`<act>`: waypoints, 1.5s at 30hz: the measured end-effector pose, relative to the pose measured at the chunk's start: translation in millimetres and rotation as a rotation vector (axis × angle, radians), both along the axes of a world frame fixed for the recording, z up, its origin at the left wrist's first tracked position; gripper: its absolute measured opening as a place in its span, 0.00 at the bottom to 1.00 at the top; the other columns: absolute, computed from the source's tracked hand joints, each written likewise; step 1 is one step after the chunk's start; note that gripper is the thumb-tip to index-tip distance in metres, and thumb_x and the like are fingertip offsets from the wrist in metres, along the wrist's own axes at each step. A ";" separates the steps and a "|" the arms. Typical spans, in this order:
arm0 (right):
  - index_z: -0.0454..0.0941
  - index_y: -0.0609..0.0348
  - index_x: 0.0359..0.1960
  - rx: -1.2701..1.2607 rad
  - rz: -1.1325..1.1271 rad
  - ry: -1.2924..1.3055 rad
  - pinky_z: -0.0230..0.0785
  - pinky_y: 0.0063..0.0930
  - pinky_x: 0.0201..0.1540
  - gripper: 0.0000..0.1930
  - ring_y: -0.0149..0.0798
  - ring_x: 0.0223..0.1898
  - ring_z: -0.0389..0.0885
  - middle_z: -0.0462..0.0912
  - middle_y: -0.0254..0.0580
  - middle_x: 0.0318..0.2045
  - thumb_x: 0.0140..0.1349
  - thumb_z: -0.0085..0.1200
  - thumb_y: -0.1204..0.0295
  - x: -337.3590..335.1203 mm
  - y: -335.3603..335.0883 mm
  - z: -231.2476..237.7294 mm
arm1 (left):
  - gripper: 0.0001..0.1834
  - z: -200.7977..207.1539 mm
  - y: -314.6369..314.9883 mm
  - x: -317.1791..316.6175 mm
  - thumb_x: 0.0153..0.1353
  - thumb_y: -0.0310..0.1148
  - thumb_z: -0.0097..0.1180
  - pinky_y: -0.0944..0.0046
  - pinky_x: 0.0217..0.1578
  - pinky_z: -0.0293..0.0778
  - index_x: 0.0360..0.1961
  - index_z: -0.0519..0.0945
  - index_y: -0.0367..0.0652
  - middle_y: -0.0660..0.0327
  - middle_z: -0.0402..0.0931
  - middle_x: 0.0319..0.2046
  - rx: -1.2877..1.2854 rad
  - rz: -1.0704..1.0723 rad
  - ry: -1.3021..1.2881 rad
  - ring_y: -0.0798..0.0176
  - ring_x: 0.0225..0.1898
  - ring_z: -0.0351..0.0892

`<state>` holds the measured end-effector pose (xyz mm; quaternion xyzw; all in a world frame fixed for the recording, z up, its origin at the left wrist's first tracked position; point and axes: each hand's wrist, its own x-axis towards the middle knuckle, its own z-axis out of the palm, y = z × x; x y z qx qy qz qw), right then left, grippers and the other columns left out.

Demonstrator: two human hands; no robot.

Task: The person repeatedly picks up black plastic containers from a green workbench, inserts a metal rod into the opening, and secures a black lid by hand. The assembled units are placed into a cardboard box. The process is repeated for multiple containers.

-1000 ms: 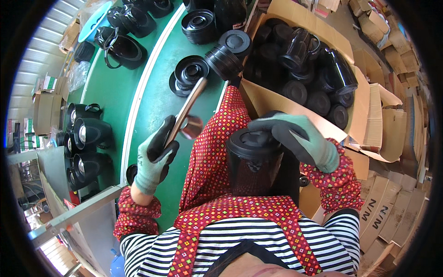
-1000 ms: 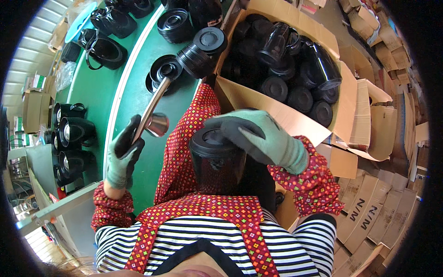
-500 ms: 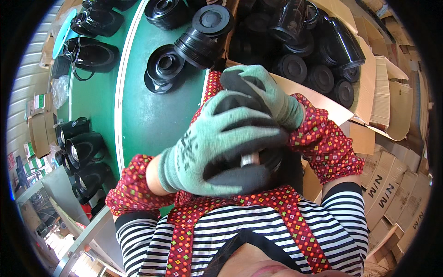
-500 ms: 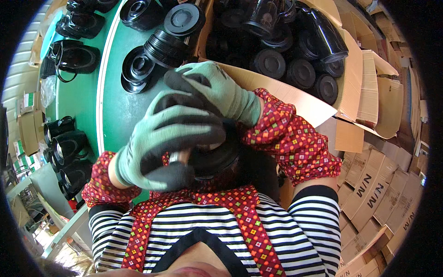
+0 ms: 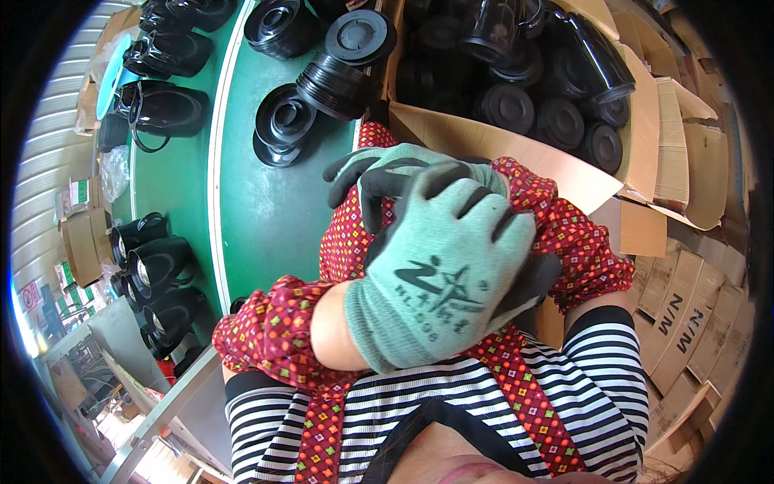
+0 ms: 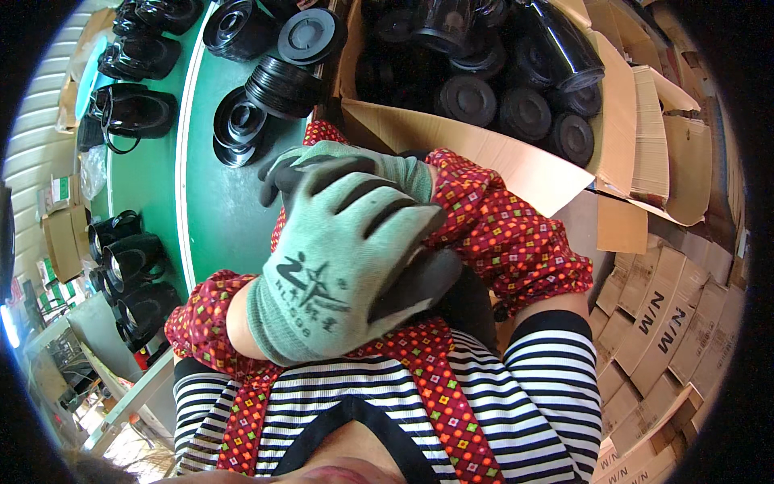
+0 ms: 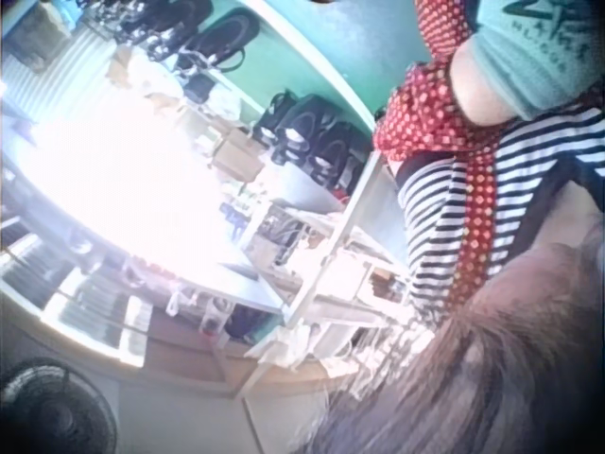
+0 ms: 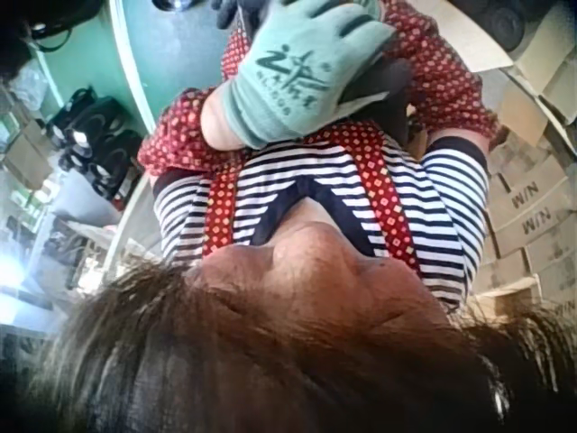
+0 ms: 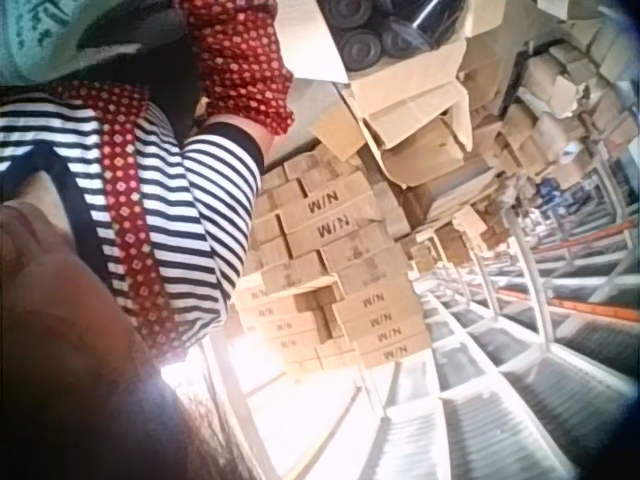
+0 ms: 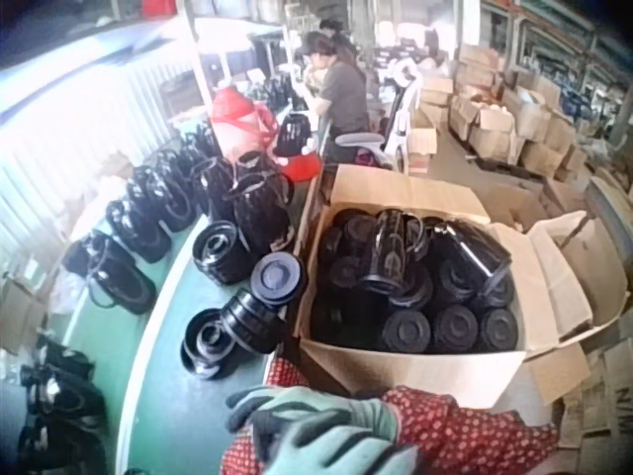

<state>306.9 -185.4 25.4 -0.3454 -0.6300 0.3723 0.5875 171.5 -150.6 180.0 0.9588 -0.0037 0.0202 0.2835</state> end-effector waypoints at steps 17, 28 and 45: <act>0.76 0.71 0.57 0.186 -0.390 -0.519 0.68 0.57 0.70 0.19 0.64 0.62 0.77 0.75 0.59 0.62 0.67 0.61 0.75 -11.7 -32.5 9.4 | 0.20 -37.6 47.6 -28.4 0.61 0.51 0.64 0.43 0.47 0.72 0.38 0.87 0.45 0.55 0.81 0.35 -0.766 -0.365 -0.310 0.48 0.39 0.80; 0.82 0.56 0.49 -0.126 -0.074 -0.606 0.67 0.49 0.59 0.31 0.53 0.50 0.76 0.79 0.46 0.43 0.49 0.74 0.49 22.7 -20.7 46.4 | 0.34 56.3 57.9 -34.9 0.68 0.40 0.59 0.39 0.67 0.68 0.67 0.72 0.24 0.35 0.75 0.60 -0.590 0.046 0.052 0.33 0.62 0.76; 0.80 0.56 0.47 -0.140 -0.323 -0.505 0.67 0.47 0.54 0.28 0.52 0.46 0.78 0.79 0.44 0.41 0.48 0.73 0.53 -17.3 -22.4 27.7 | 0.44 33.5 41.4 -26.9 0.68 0.36 0.60 0.45 0.49 0.82 0.77 0.53 0.26 0.28 0.79 0.52 -0.096 0.392 0.711 0.31 0.46 0.86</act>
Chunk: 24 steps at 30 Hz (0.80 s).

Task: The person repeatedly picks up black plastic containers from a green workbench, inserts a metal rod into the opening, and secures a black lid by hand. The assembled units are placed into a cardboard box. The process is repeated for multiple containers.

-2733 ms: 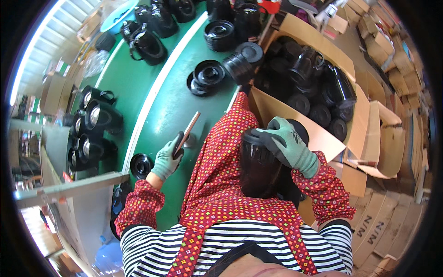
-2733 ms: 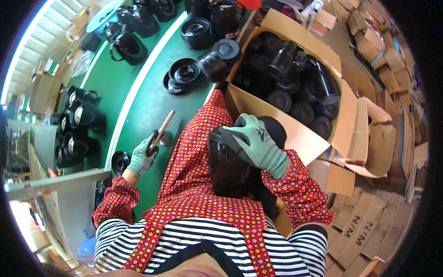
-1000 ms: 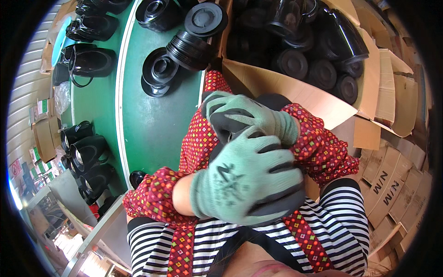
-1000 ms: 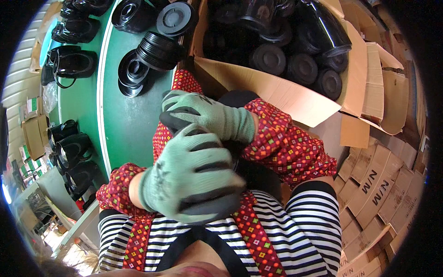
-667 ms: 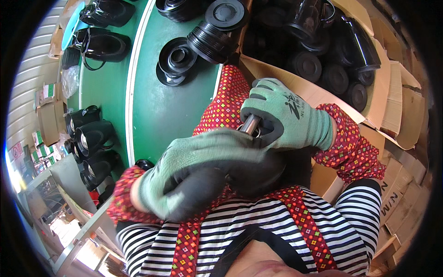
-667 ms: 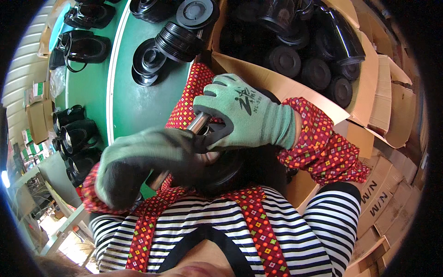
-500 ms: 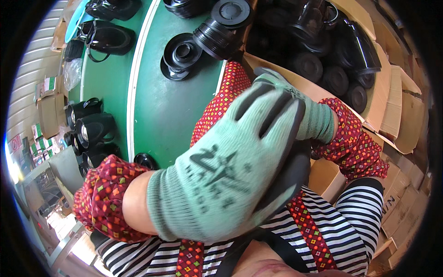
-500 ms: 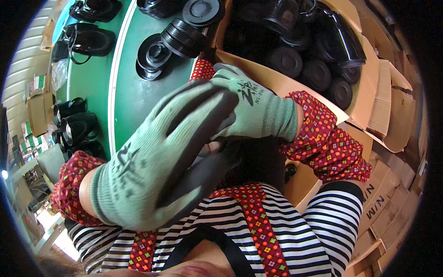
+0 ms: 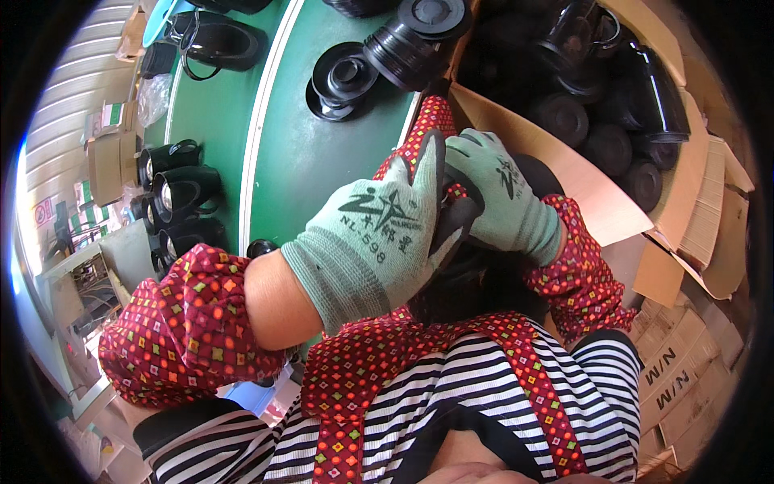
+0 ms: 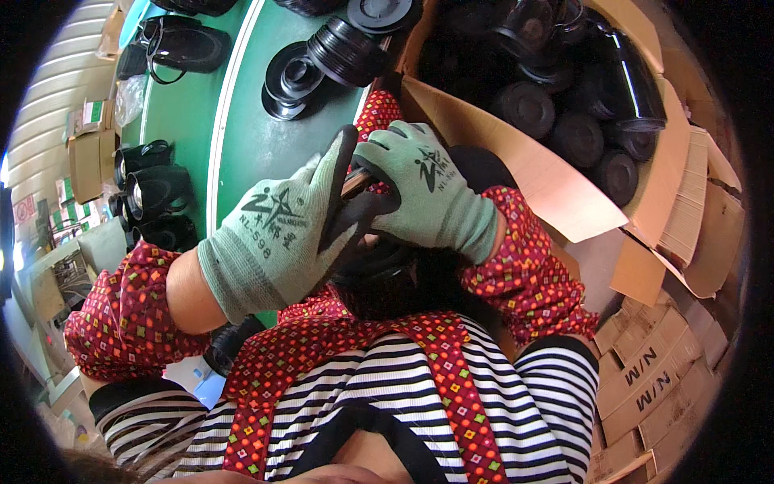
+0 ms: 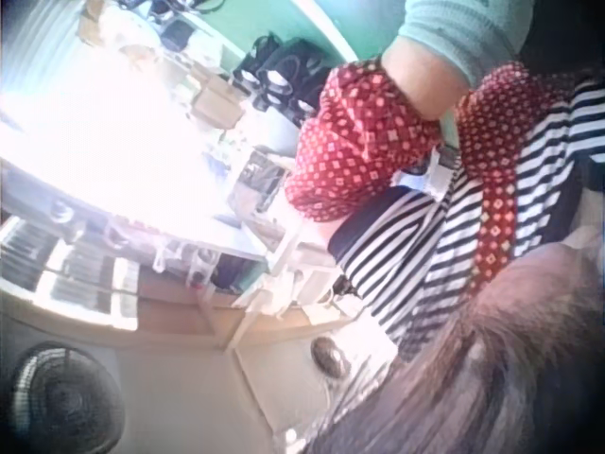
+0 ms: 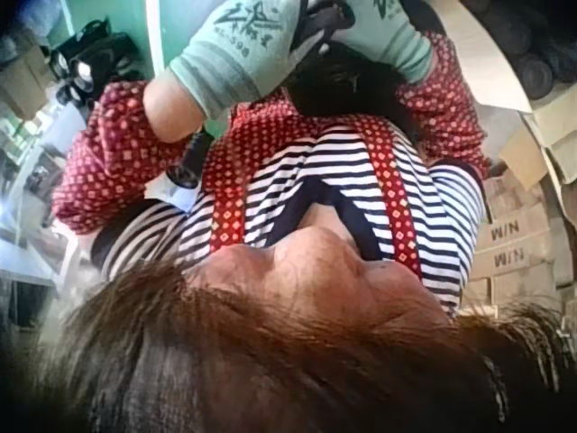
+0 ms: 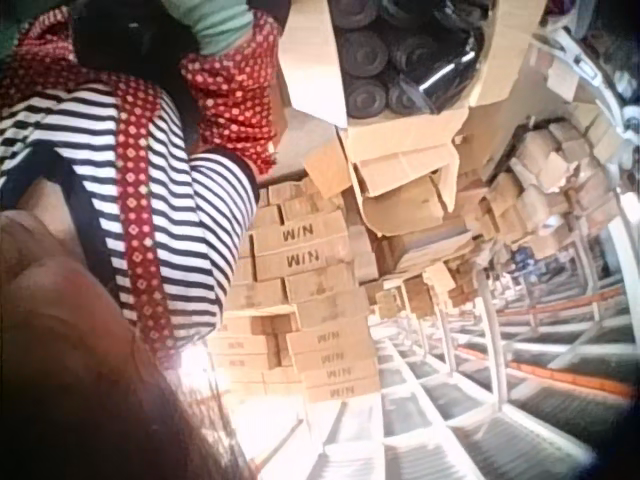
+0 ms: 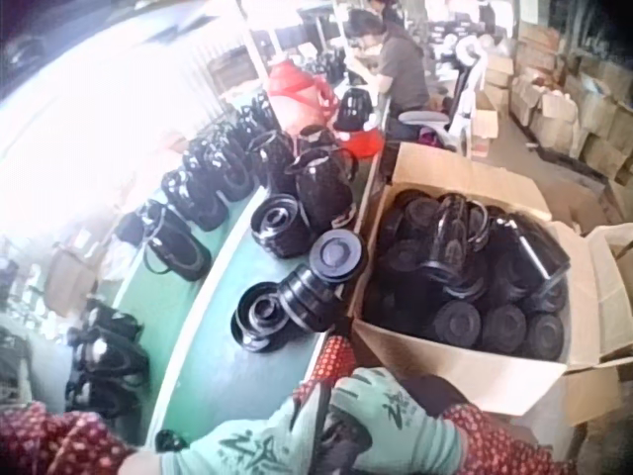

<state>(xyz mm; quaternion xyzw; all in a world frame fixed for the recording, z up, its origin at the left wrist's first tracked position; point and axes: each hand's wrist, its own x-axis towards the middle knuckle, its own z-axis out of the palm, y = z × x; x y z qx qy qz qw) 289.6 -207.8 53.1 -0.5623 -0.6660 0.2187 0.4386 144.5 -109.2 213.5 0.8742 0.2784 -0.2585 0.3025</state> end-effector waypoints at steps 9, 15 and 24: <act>0.80 0.58 0.50 -0.161 -0.161 -0.237 0.66 0.48 0.47 0.32 0.49 0.41 0.77 0.77 0.44 0.37 0.52 0.70 0.46 5.0 -18.5 44.5 | 0.36 -41.5 46.1 -15.3 0.70 0.29 0.60 0.51 0.44 0.83 0.76 0.63 0.33 0.41 0.85 0.44 -0.174 -0.192 -0.265 0.40 0.42 0.89; 0.80 0.58 0.53 -0.296 -0.216 -0.442 0.69 0.43 0.39 0.32 0.44 0.35 0.78 0.76 0.41 0.34 0.59 0.65 0.43 14.1 -36.6 67.5 | 0.28 -88.2 75.6 -2.8 0.73 0.36 0.58 0.52 0.43 0.84 0.71 0.72 0.35 0.44 0.86 0.45 -0.271 -0.397 -0.439 0.42 0.40 0.89; 0.81 0.58 0.50 -0.268 -0.340 -0.491 0.72 0.42 0.41 0.31 0.45 0.37 0.82 0.81 0.40 0.33 0.62 0.64 0.42 6.7 -40.0 79.3 | 0.24 -109.8 72.0 0.3 0.57 0.34 0.72 0.52 0.40 0.82 0.55 0.84 0.40 0.51 0.87 0.39 -0.074 -0.429 -0.666 0.45 0.38 0.88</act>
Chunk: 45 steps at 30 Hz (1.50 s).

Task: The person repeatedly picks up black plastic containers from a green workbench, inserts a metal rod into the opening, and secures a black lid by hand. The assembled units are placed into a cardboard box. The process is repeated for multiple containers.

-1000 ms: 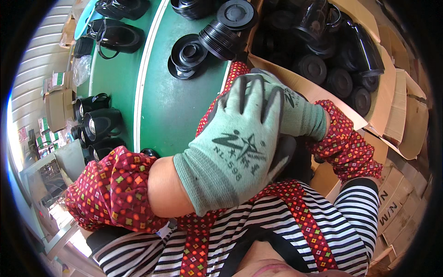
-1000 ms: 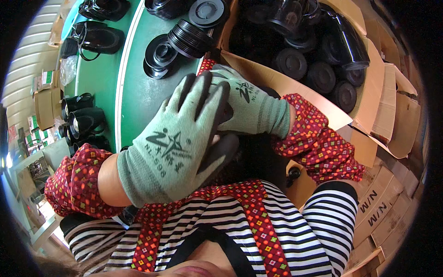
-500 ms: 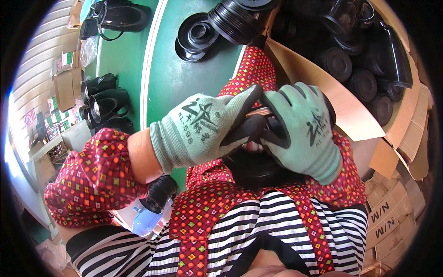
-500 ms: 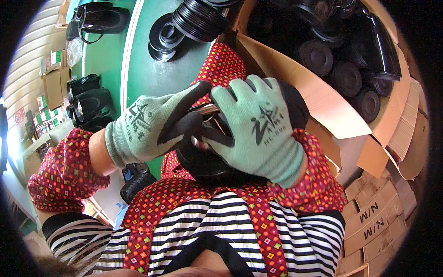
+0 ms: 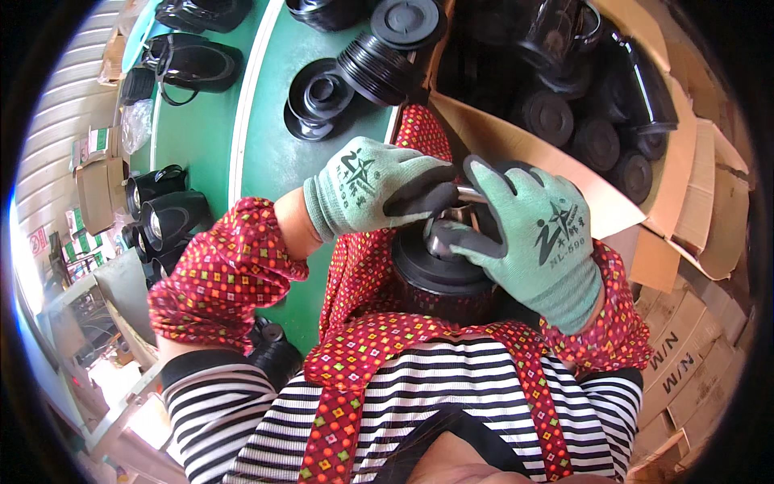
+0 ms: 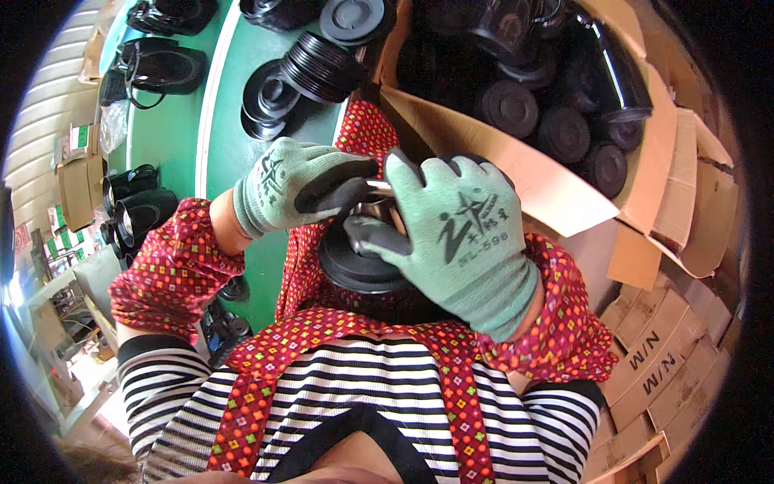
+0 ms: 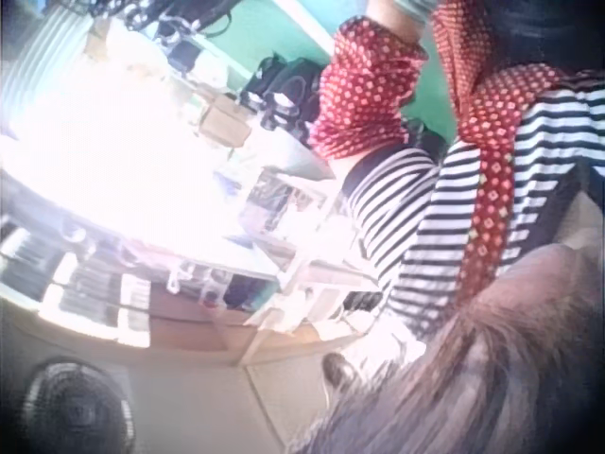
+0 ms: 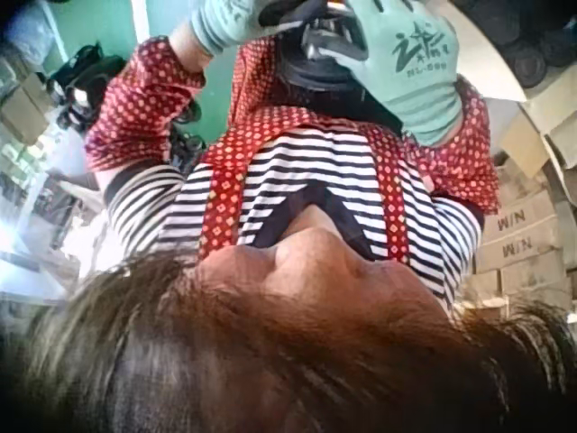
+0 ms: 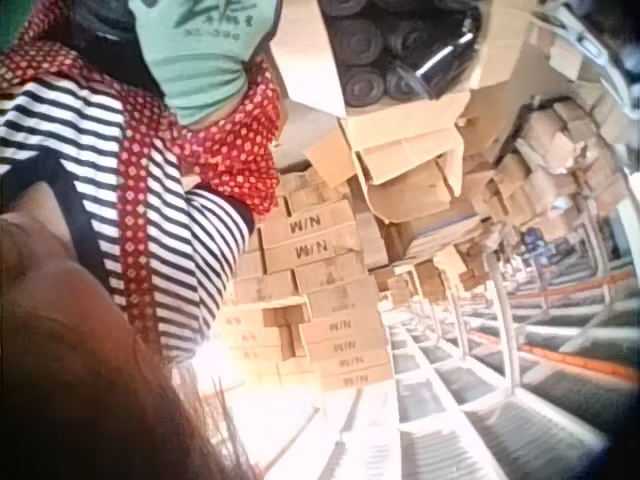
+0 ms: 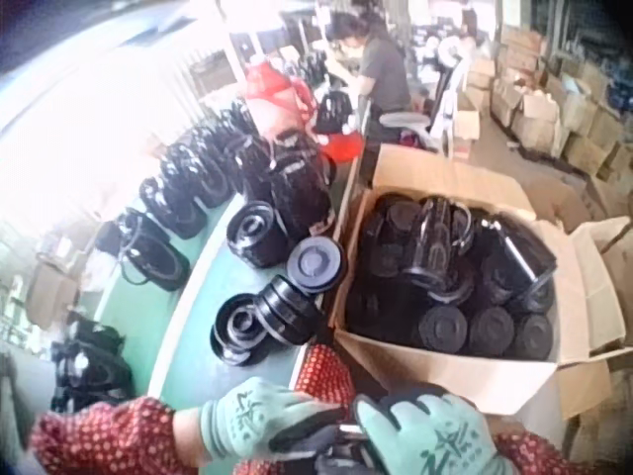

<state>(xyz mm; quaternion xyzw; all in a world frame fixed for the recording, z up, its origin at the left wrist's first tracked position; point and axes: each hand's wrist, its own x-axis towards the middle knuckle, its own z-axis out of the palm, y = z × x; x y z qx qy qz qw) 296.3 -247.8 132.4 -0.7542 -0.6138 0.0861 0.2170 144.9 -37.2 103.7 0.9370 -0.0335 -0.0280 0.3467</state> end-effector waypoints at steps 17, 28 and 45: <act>0.79 0.66 0.55 0.507 -0.079 0.822 0.75 0.40 0.60 0.29 0.44 0.55 0.83 0.85 0.45 0.49 0.70 0.61 0.48 -22.5 -10.8 -38.7 | 0.38 -123.7 -20.0 -222.2 0.51 0.36 0.74 0.49 0.56 0.79 0.65 0.76 0.48 0.49 0.80 0.53 0.290 0.929 0.049 0.41 0.54 0.81; 0.68 0.49 0.73 -0.007 -0.146 1.997 0.68 0.40 0.68 0.30 0.41 0.65 0.75 0.76 0.39 0.67 0.81 0.37 0.45 -99.4 147.4 -38.6 | 0.32 0.7 -30.0 -247.6 0.70 0.40 0.67 0.54 0.61 0.78 0.68 0.72 0.33 0.52 0.78 0.61 -0.796 0.966 -0.480 0.58 0.61 0.79; 0.74 0.69 0.65 0.040 0.282 0.691 0.77 0.43 0.55 0.30 0.52 0.47 0.86 0.83 0.57 0.55 0.62 0.68 0.72 -151.8 139.2 -124.0 | 0.20 -103.3 462.0 -251.4 0.64 0.51 0.68 0.53 0.41 0.78 0.39 0.90 0.43 0.55 0.90 0.33 -0.331 1.969 -0.544 0.53 0.37 0.89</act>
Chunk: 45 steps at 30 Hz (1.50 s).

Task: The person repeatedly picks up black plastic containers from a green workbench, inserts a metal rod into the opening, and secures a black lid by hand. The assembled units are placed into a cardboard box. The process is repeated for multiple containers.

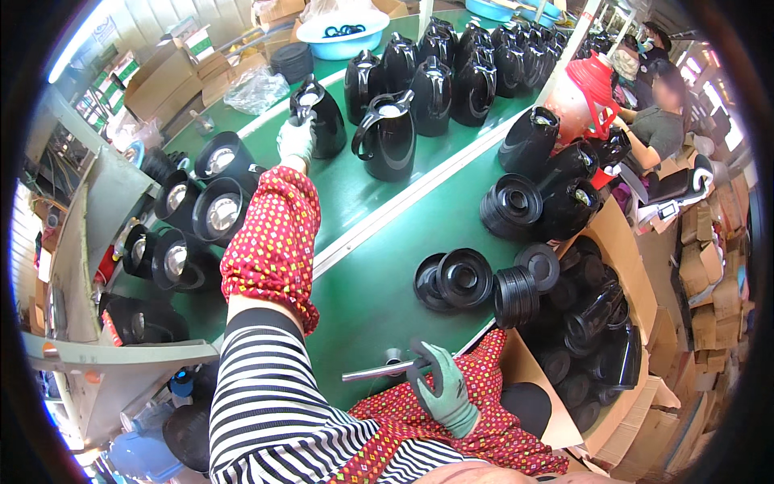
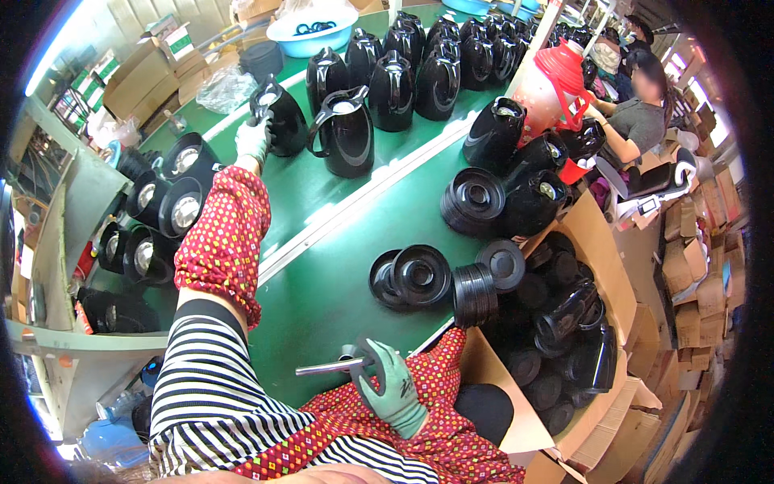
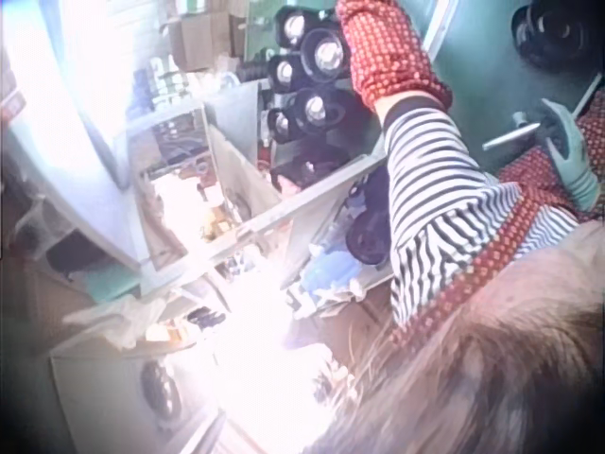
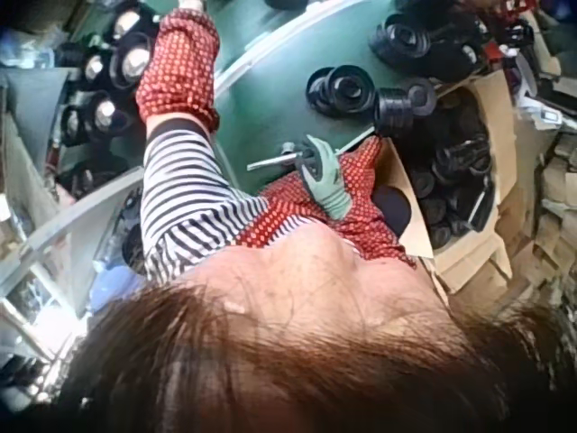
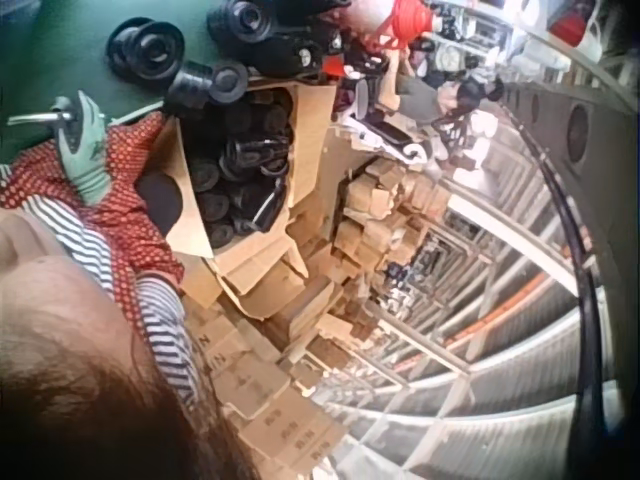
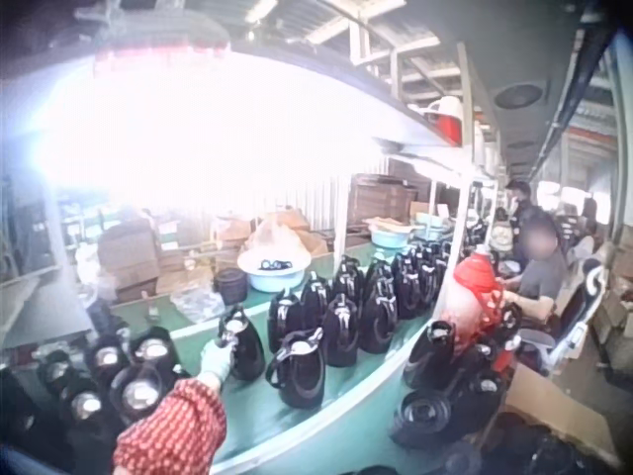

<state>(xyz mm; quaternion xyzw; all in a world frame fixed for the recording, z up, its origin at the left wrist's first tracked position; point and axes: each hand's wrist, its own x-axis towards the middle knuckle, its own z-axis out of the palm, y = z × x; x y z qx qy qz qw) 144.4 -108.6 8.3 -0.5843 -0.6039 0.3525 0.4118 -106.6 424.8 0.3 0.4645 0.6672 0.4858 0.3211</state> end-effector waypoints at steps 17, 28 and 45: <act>0.78 0.66 0.62 0.033 -0.080 0.094 0.80 0.36 0.54 0.20 0.47 0.51 0.87 0.86 0.53 0.52 0.70 0.60 0.74 -4.6 2.4 -1.5 | 0.48 51.2 -283.5 -131.5 0.55 0.46 0.75 0.47 0.54 0.82 0.73 0.64 0.43 0.44 0.63 0.73 -0.014 0.032 0.930 0.38 0.58 0.82; 0.64 0.64 0.75 -0.140 -0.043 0.425 0.78 0.32 0.56 0.42 0.42 0.54 0.84 0.73 0.59 0.68 0.67 0.68 0.55 -12.6 18.0 70.0 | 0.21 100.3 -371.9 -74.1 0.45 0.28 0.75 0.55 0.43 0.82 0.42 0.81 0.42 0.53 0.83 0.56 0.552 -0.412 0.737 0.45 0.43 0.86; 0.61 0.63 0.77 -0.064 -0.037 0.608 0.73 0.53 0.69 0.39 0.55 0.68 0.76 0.72 0.55 0.72 0.75 0.53 0.48 107.6 -144.8 70.0 | 0.55 58.2 -473.0 31.9 0.59 0.27 0.73 0.53 0.66 0.73 0.82 0.51 0.42 0.53 0.51 0.81 -0.001 -1.014 -0.458 0.52 0.70 0.70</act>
